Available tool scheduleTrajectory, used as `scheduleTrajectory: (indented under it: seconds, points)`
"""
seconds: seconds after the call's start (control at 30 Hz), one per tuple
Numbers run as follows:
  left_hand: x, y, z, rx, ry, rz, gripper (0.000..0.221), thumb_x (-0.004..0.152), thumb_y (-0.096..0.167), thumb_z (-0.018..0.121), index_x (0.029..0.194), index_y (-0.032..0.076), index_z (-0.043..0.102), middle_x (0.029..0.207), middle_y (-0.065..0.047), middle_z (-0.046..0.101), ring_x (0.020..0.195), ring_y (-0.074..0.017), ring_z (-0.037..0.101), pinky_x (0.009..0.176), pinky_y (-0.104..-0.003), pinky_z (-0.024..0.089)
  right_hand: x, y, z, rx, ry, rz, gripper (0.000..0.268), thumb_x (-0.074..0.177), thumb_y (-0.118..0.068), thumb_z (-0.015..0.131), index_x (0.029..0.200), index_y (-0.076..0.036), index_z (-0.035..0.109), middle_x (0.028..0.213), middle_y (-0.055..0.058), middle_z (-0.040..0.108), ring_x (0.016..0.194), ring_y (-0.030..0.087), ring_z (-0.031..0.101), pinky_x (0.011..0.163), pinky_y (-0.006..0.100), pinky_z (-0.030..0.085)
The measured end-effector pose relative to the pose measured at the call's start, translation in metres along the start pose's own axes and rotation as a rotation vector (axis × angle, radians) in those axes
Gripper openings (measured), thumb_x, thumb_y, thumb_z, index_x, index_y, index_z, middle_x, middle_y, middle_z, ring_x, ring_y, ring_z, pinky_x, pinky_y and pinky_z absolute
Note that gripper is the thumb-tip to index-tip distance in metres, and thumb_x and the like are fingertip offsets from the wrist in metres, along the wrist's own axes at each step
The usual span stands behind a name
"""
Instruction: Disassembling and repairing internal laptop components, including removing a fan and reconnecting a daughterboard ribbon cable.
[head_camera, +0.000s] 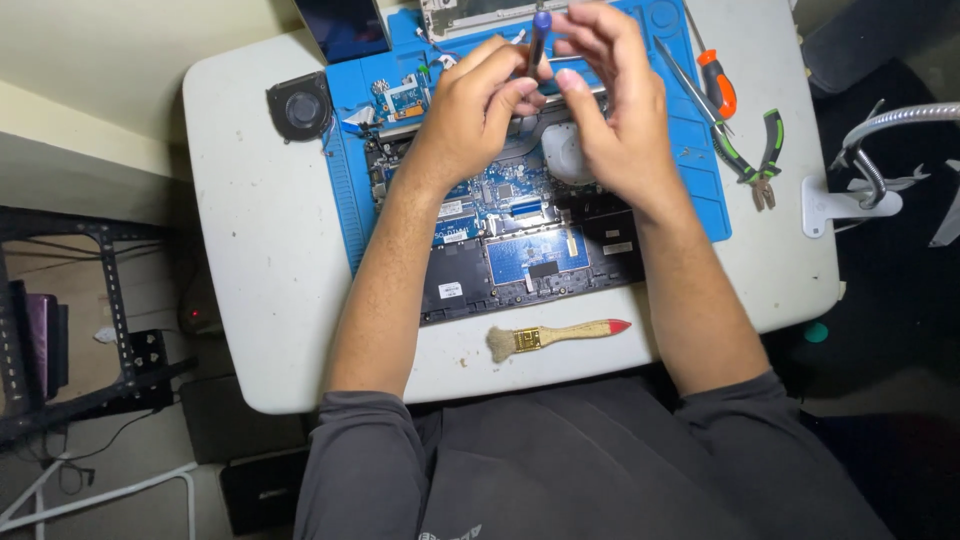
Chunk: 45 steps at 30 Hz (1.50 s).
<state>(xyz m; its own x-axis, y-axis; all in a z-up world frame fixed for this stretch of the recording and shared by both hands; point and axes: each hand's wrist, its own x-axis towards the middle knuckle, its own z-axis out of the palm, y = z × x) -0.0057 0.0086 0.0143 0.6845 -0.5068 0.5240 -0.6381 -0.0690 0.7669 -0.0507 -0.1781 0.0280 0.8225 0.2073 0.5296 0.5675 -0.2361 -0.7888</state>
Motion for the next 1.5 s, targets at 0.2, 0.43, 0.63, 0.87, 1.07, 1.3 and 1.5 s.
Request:
scheduleTrajectory:
  seconds: [0.2, 0.43, 0.63, 0.87, 1.07, 1.3, 1.5]
  points:
    - [-0.001, -0.014, 0.002, 0.042, -0.031, -0.005, 0.019, 0.108, 0.003, 0.043, 0.116, -0.004, 0.058, 0.101, -0.016, 0.056, 0.083, -0.0273, 0.069, 0.076, -0.033, 0.069, 0.032, -0.003, -0.005, -0.034, -0.083, -0.026, 0.019, 0.108, 0.005, 0.059, 0.127, 0.005, 0.062, 0.122, 0.017, 0.070, 0.118, 0.028, 0.072, 0.106, 0.036, 0.057]
    - [0.001, -0.008, 0.014, 0.135, 0.219, -0.031, 0.015, 0.093, 0.000, 0.066, 0.098, 0.007, 0.054, 0.087, -0.009, 0.059, 0.070, -0.0161, 0.060, 0.058, -0.026, 0.057, 0.034, 0.027, -0.002, -0.213, 0.117, -0.068, 0.036, 0.092, -0.001, 0.101, 0.092, -0.004, 0.065, 0.091, 0.006, 0.068, 0.086, 0.015, 0.065, 0.078, 0.028, 0.054]
    - [-0.001, -0.015, 0.009, 0.146, 0.172, 0.027, 0.018, 0.091, -0.011, 0.066, 0.099, 0.002, 0.057, 0.091, -0.013, 0.069, 0.089, -0.0232, 0.074, 0.074, -0.033, 0.065, 0.038, 0.009, -0.009, -0.072, -0.050, -0.064, 0.034, 0.097, 0.003, 0.089, 0.114, 0.002, 0.060, 0.107, 0.013, 0.064, 0.102, 0.022, 0.066, 0.101, 0.035, 0.058]
    - [0.002, -0.012, 0.013, 0.147, 0.228, 0.045, 0.020, 0.092, -0.010, 0.064, 0.092, 0.004, 0.050, 0.088, -0.010, 0.060, 0.077, -0.0186, 0.068, 0.069, -0.029, 0.061, 0.036, 0.005, -0.006, -0.022, -0.039, -0.041, 0.026, 0.103, 0.007, 0.078, 0.123, 0.009, 0.062, 0.108, 0.021, 0.072, 0.108, 0.031, 0.075, 0.099, 0.038, 0.063]
    - [0.002, 0.000, 0.001, 0.129, 0.254, 0.072, 0.021, 0.101, 0.016, 0.069, 0.095, 0.003, 0.053, 0.089, -0.011, 0.060, 0.075, -0.0183, 0.066, 0.063, -0.026, 0.063, 0.033, -0.002, -0.016, -0.098, 0.018, -0.051, 0.021, 0.103, 0.005, 0.071, 0.122, 0.005, 0.062, 0.114, 0.018, 0.072, 0.106, 0.026, 0.071, 0.100, 0.037, 0.061]
    - [-0.008, -0.026, -0.005, 0.027, 0.482, 0.018, 0.009, 0.106, 0.014, 0.054, 0.101, 0.007, 0.053, 0.077, -0.007, 0.068, 0.064, -0.0135, 0.073, 0.052, -0.021, 0.057, -0.013, 0.050, 0.014, -0.492, -0.308, 0.070, 0.009, 0.097, -0.015, 0.080, 0.103, -0.009, 0.078, 0.098, 0.005, 0.079, 0.090, 0.021, 0.072, 0.091, 0.042, 0.047]
    - [-0.010, -0.037, -0.002, 0.052, 0.512, 0.033, 0.010, 0.106, 0.016, 0.054, 0.101, 0.008, 0.051, 0.076, -0.006, 0.066, 0.062, -0.0131, 0.073, 0.050, -0.021, 0.055, -0.027, 0.076, 0.029, -0.493, -0.246, 0.037, 0.007, 0.098, -0.014, 0.078, 0.098, -0.007, 0.080, 0.096, 0.007, 0.079, 0.090, 0.025, 0.070, 0.088, 0.041, 0.050]
